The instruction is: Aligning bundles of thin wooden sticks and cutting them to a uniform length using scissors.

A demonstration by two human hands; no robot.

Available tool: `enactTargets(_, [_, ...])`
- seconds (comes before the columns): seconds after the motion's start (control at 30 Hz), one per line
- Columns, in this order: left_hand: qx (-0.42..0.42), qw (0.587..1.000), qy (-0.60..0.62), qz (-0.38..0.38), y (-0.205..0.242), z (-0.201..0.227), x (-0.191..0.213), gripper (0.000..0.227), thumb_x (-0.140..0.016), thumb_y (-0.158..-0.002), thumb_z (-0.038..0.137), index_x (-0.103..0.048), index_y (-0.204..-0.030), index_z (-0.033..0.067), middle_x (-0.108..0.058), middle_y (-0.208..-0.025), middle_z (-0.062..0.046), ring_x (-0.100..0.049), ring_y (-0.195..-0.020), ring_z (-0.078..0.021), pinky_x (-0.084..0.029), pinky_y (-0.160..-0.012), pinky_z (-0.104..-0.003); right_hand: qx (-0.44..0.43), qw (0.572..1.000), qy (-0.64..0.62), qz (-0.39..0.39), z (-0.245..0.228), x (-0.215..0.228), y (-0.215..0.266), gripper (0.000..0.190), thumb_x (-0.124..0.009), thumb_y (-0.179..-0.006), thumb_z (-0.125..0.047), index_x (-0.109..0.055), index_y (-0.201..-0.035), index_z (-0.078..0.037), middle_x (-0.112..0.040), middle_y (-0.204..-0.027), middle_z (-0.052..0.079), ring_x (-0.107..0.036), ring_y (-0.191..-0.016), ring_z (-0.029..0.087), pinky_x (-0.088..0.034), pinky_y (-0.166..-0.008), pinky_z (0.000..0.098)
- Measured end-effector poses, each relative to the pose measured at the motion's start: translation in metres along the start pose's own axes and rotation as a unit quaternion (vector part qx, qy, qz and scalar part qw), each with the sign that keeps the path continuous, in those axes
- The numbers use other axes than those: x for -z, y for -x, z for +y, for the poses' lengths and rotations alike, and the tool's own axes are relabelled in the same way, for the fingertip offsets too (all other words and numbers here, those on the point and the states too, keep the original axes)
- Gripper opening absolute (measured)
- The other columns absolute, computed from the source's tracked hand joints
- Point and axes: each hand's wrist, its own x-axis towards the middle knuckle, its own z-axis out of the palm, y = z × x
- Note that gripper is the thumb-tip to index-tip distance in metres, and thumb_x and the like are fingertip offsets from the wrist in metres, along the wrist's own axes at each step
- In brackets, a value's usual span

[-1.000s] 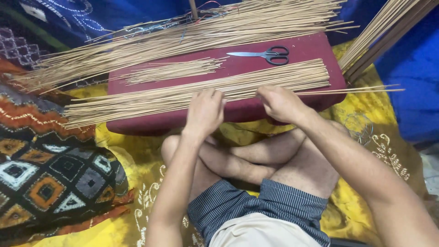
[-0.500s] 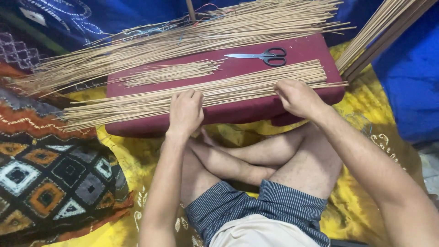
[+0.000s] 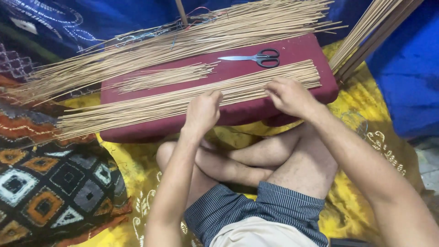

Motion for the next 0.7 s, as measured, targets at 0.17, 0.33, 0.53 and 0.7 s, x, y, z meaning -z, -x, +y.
enactTargets(0.17, [0.035,0.999,0.021,-0.008,-0.01,-0.01,-0.002,0.014,-0.059,-0.094,0.016,-0.068,-0.104,0.0199,-0.066,-0.089,-0.006,-0.074,-0.082,-0.037,-0.061,-0.071,-0.05,-0.105,0.992,-0.058,0.028,0.064,0.03,0.025,0.016,-0.067,-0.099,-0.013,-0.078,-0.109,-0.007,-0.072,-0.096,0.019,-0.071,-0.097,0.041,-0.054,-0.083,0.0496])
enactTargets(0.33, [0.034,0.999,0.036,0.0,-0.031,0.018,-0.003,0.011,-0.059,-0.096,0.017,-0.07,-0.1,0.0162,-0.065,-0.091,-0.009,-0.073,-0.082,-0.0392,-0.061,-0.071,-0.052,-0.274,0.934,-0.214,0.084,0.115,0.021,0.042,0.016,-0.074,-0.097,-0.016,-0.08,-0.112,-0.016,-0.076,-0.099,0.012,-0.071,-0.101,0.024,-0.054,-0.08,0.0364])
enactTargets(0.53, [0.0,1.0,0.015,0.025,-0.055,0.024,-0.033,0.008,-0.063,-0.094,0.015,-0.071,-0.095,0.0135,-0.059,-0.092,-0.009,-0.069,-0.086,-0.0354,-0.059,-0.073,-0.046,-0.376,0.847,-0.33,0.181,0.147,-0.003,0.051,0.022,-0.083,-0.086,-0.011,-0.076,-0.107,-0.01,-0.073,-0.093,0.01,-0.068,-0.077,0.01,-0.056,-0.06,0.018])
enactTargets(0.7, [-0.027,0.997,-0.033,0.06,-0.063,0.022,-0.041,0.005,-0.071,-0.09,0.018,-0.071,-0.094,0.0159,-0.059,-0.091,-0.003,-0.062,-0.097,-0.0279,-0.051,-0.082,-0.042,-0.394,0.848,-0.29,0.205,0.155,-0.008,0.055,0.024,-0.088,-0.082,-0.017,-0.079,-0.104,-0.015,-0.074,-0.09,0.006,-0.067,-0.079,0.009,-0.055,-0.06,0.0204])
